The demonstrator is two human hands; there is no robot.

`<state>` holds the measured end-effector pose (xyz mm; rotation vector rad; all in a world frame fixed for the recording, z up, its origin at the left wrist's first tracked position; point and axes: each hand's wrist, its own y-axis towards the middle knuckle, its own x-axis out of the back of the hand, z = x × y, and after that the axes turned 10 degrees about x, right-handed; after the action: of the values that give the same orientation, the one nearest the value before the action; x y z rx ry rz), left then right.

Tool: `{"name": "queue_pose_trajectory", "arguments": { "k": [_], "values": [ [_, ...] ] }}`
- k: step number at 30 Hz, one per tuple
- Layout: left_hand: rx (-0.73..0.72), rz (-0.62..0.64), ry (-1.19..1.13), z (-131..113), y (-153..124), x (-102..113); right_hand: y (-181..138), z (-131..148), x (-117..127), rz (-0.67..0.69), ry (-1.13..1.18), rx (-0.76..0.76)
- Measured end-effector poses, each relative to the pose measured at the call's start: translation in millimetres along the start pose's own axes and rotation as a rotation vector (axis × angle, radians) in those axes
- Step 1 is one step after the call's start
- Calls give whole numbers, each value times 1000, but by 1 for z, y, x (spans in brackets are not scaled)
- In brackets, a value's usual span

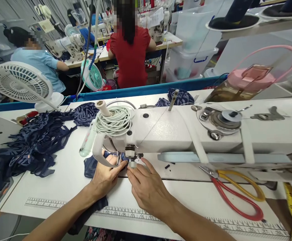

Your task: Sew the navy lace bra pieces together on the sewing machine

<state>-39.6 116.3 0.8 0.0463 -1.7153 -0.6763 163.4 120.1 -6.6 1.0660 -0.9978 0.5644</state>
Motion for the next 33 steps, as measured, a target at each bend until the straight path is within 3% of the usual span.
{"name": "queue_pose_trajectory", "arguments": {
  "k": [8, 12, 15, 18, 20, 22, 25, 29, 31, 33],
  "values": [
    [8, 37, -25, 9, 3, -4, 4, -7, 0, -24, 61, -46],
    [99, -64, 45, 13, -3, 10, 10, -17, 3, -78, 55, -103],
    [139, -153, 105, 4, -7, 22, 20, -23, 1, -14, -55, -125],
    [55, -167, 136, -14, -16, 25, 30, -25, -5, 19, -77, -114],
    [20, -107, 179, -20, -23, 24, 34, -25, -10, -4, -69, -133],
    [85, -1, 245, -13, -29, 23, 35, -25, -14, -26, -56, -161],
    [280, 106, 381, 22, -31, 24, 34, -28, -17, -53, -22, -201],
    [427, 148, 491, 68, -26, 34, 34, -29, -19, -74, 25, -247],
    [466, 178, 439, 68, -22, 42, 34, -29, -20, -85, 44, -268],
    [453, 196, 267, 51, -17, 50, 34, -29, -22, -96, 61, -287]
  ]
}}
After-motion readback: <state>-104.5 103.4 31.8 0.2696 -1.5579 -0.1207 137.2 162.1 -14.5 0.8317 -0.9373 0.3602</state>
